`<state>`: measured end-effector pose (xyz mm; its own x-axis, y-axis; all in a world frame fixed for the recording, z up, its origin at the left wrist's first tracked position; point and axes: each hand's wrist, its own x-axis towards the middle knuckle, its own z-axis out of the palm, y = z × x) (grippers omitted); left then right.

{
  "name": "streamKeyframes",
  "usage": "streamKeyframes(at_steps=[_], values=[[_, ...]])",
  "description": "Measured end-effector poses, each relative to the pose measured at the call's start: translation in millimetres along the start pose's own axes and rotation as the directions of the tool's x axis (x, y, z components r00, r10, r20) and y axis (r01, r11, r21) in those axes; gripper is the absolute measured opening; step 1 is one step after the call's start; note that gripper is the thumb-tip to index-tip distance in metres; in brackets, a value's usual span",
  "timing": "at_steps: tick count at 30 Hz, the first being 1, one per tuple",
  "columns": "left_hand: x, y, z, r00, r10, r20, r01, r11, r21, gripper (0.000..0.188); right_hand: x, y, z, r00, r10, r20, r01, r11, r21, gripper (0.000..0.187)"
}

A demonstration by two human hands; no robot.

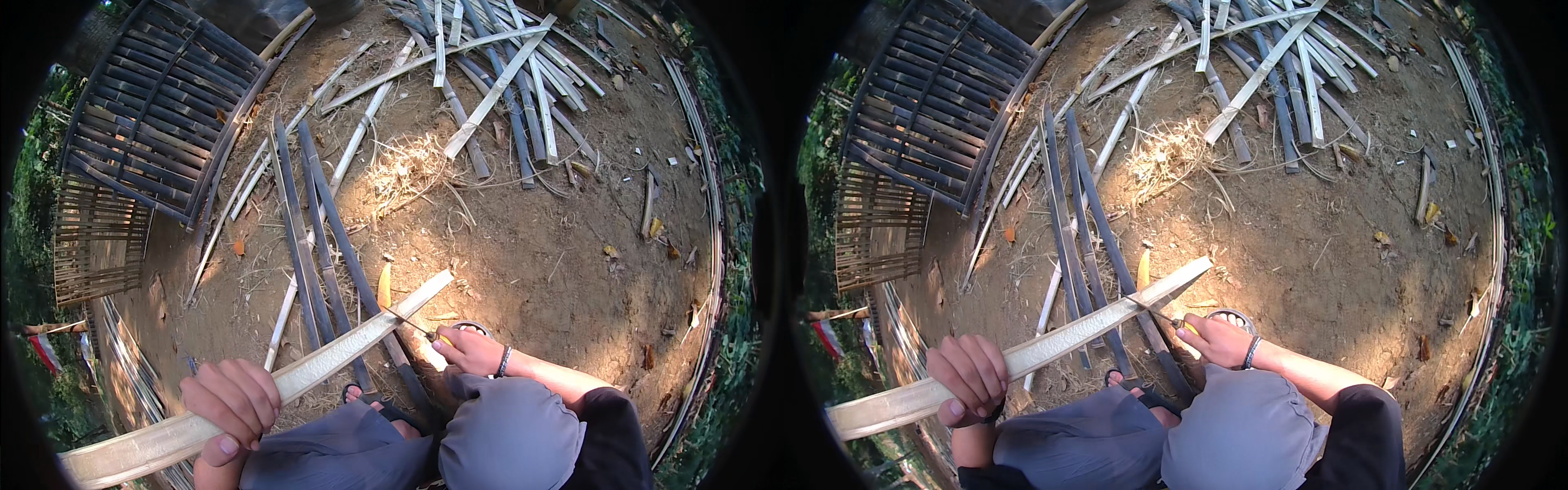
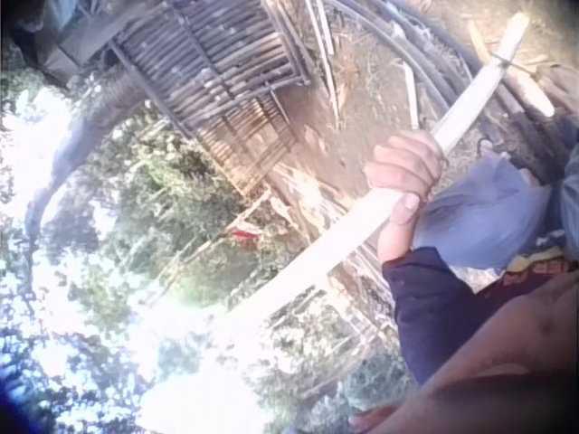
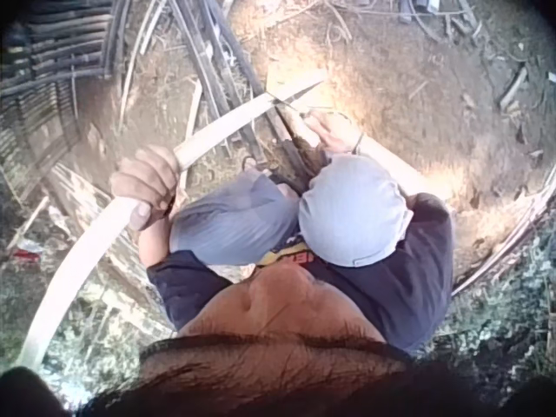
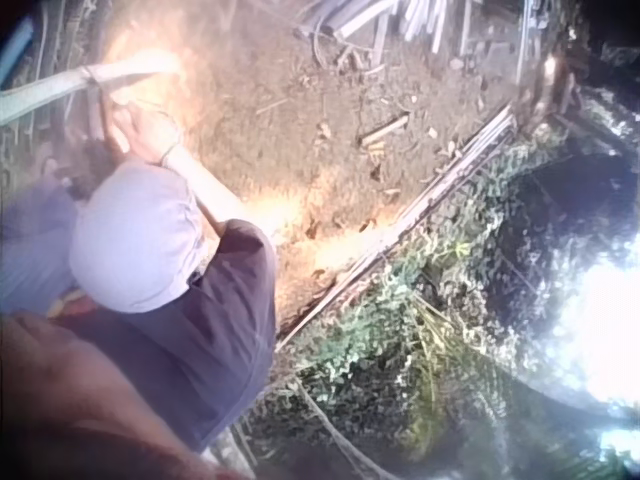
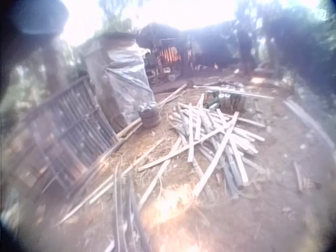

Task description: The person strips a long piece of bamboo using a knife, then cuts notches and trims the ends of several smaller bamboo strips.

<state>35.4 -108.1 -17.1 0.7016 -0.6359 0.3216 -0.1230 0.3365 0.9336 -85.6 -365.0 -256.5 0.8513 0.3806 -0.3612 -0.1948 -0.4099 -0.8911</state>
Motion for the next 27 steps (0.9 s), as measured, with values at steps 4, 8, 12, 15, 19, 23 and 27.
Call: streamKeyframes(at_steps=[4,8,12,15,19,23,27], values=[[8.9,-10.6,0.3,0.98,0.073,-0.187,-0.081,0.996,-0.036,0.032,5.6,10.0,0.9,0.996,0.001,-0.088,-0.012,0.992,-0.122,0.039],[25.2,-14.2,-14.1,0.951,0.162,-0.262,-0.191,0.978,-0.087,0.023,9.6,-1.9,-9.7,0.979,0.196,0.048,-0.197,0.872,0.449,0.037],[38.7,-30.9,-17.9,0.965,0.19,-0.181,-0.203,0.978,-0.054,0.025,35.4,-2.9,-12.7,0.951,0.103,-0.291,0.158,0.646,0.746,0.036],[46.6,-39.7,1.7,0.86,0.193,-0.473,-0.204,0.979,0.029,0.056,47.6,15.8,-22.7,0.903,0.187,-0.387,0.185,0.644,0.743,0.037],[30.2,19.9,-15.6,0.712,0.287,-0.641,-0.36,0.933,0.019,0.069,36.6,11.2,-27.2,0.876,0.337,-0.344,0.009,0.703,0.711,0.031],[7.2,65.6,-50.5,0.766,0.476,-0.432,-0.42,0.879,0.224,0.039,19.9,2.2,-27.2,0.847,0.184,-0.498,-0.009,0.943,0.333,0.023],[-6.7,65.3,-54.6,0.782,0.429,-0.453,-0.384,0.903,0.192,0.027,24.4,-41.1,-30.1,0.873,-0.191,-0.449,0.177,0.981,-0.074,0.028]])
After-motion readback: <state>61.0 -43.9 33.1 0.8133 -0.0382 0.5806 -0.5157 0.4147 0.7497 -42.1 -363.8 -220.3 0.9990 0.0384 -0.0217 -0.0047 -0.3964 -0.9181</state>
